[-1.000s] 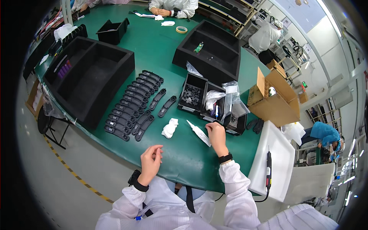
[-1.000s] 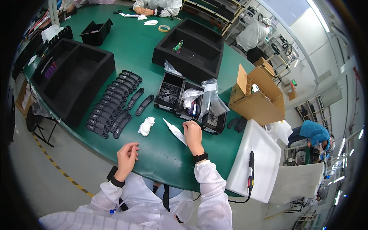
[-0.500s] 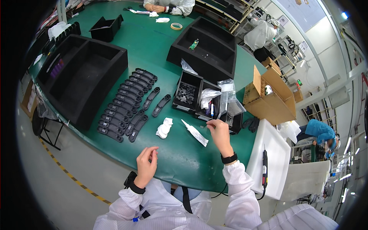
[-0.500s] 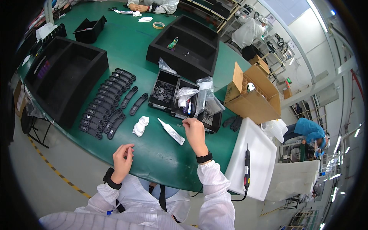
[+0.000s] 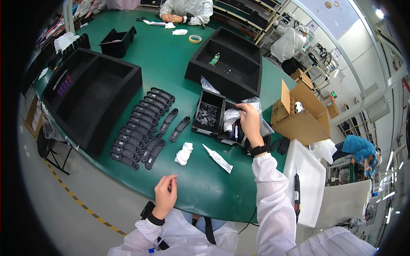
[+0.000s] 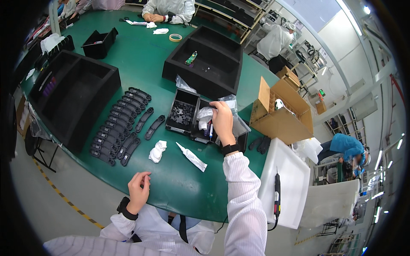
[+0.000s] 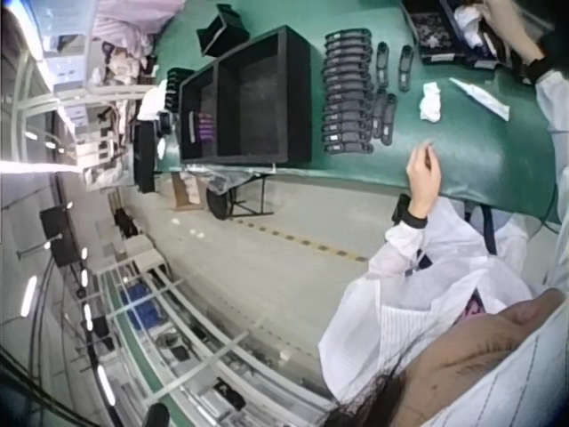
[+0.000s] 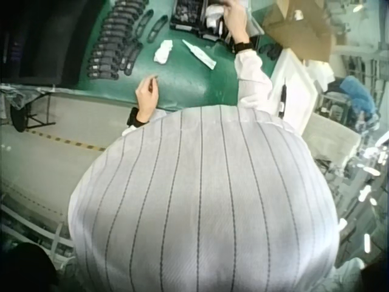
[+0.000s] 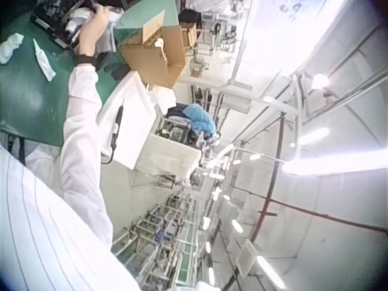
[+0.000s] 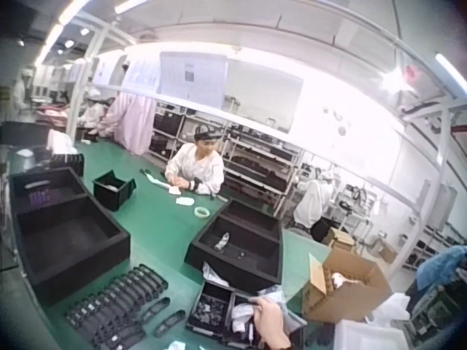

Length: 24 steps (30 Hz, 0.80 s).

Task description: Assembling a battery pack by applying adhesive and attaching housing components.

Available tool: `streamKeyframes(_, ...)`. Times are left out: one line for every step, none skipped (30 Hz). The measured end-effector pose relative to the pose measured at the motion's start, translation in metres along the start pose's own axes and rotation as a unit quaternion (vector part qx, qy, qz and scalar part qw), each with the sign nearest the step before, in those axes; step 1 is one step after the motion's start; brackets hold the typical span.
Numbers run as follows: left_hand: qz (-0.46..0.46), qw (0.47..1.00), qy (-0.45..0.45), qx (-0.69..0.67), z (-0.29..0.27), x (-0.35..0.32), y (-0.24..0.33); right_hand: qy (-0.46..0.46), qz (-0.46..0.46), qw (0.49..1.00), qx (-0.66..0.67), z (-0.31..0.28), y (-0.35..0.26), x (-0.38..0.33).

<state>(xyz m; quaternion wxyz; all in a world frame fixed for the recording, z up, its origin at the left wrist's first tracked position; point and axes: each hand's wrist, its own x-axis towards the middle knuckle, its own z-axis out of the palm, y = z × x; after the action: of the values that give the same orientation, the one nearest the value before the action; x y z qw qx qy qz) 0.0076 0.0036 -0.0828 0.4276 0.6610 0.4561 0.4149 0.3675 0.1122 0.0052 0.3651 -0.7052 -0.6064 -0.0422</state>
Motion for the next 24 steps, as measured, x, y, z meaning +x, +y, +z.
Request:
streamKeyframes(0.000,1.000,0.001,0.005,-0.001,0.000,0.000,-0.030,-0.036,0.998,-0.032,0.003,0.003,0.005)
streamKeyframes(0.001,1.000,0.003,0.006,-0.002,-0.001,0.001,-0.060,-0.072,0.994,-0.064,0.006,0.005,0.009)
streamKeyframes(0.003,1.000,0.005,0.008,-0.002,-0.001,0.001,-0.089,-0.111,0.982,-0.125,0.009,0.007,0.012)
streamKeyframes(0.005,1.000,0.005,0.007,-0.002,-0.001,0.002,-0.088,-0.112,0.982,-0.127,0.011,0.014,0.012)
streamKeyframes(0.007,1.000,0.005,0.005,-0.001,-0.001,0.003,-0.114,-0.117,0.973,-0.164,0.013,0.020,0.012)
streamKeyframes(0.010,1.000,0.004,0.006,-0.001,-0.001,0.003,-0.139,-0.122,0.962,-0.201,0.014,0.027,0.011)
streamKeyframes(0.012,1.000,0.004,0.009,-0.001,0.000,0.003,-0.126,-0.131,0.964,-0.196,0.016,0.027,0.013)
streamKeyframes(0.012,1.000,0.005,0.008,0.000,0.000,0.003,-0.126,-0.133,0.963,-0.197,0.015,0.027,0.013)
streamKeyframes(0.015,1.000,0.004,0.005,0.000,0.000,0.003,-0.098,-0.127,0.970,-0.185,0.013,0.029,0.013)
streamKeyframes(0.015,1.000,0.003,0.006,-0.001,-0.002,0.002,-0.071,-0.121,0.975,-0.170,0.010,0.023,0.013)
streamKeyframes(0.013,1.000,0.004,0.007,-0.002,-0.002,0.002,-0.045,-0.125,0.980,-0.150,0.006,0.019,0.013)
streamKeyframes(0.015,1.000,0.002,0.014,-0.002,-0.002,0.002,-0.047,-0.125,0.980,-0.149,0.002,0.014,0.012)
streamKeyframes(0.019,1.000,-0.001,0.020,-0.002,-0.001,0.003,-0.030,-0.130,0.981,-0.142,-0.004,0.008,0.012)
streamKeyframes(0.018,1.000,-0.003,0.021,-0.002,-0.001,0.002,-0.014,-0.133,0.982,-0.136,-0.009,0.002,0.011)
streamKeyframes(0.020,1.000,0.001,0.021,-0.003,-0.001,0.002,-0.028,-0.126,0.983,-0.132,-0.012,0.000,0.010)
streamKeyframes(0.025,1.000,0.006,0.018,-0.002,0.000,0.003,-0.027,-0.127,0.982,-0.135,-0.016,-0.002,0.011)
streamKeyframes(0.027,1.000,0.005,0.016,-0.002,0.000,0.003,-0.043,-0.159,0.977,-0.133,-0.019,-0.004,0.011)
streamKeyframes(0.026,1.000,0.006,0.015,-0.003,0.000,0.003,-0.058,-0.190,0.971,-0.131,-0.022,-0.007,0.011)
streamKeyframes(0.026,1.000,0.006,0.016,-0.002,0.000,0.003,-0.094,-0.190,0.969,-0.124,-0.024,-0.007,0.009)
streamKeyframes(0.028,0.999,0.006,0.017,-0.002,0.001,0.003,-0.092,-0.189,0.970,-0.124,-0.021,-0.004,0.006)
streamKeyframes(0.029,0.999,0.006,0.019,-0.001,0.001,0.003,-0.122,-0.206,0.966,-0.099,-0.015,-0.001,0.002)
streamKeyframes(0.031,0.999,0.007,0.020,-0.001,0.001,0.003,-0.152,-0.223,0.960,-0.075,-0.010,0.001,-0.002)
streamKeyframes(0.033,0.999,0.007,0.021,0.000,0.000,0.002,-0.177,-0.206,0.960,-0.070,-0.005,0.002,-0.006)
streamKeyframes(0.032,0.999,0.007,0.021,0.001,0.000,0.002,-0.174,-0.207,0.960,-0.070,-0.001,0.003,-0.010)
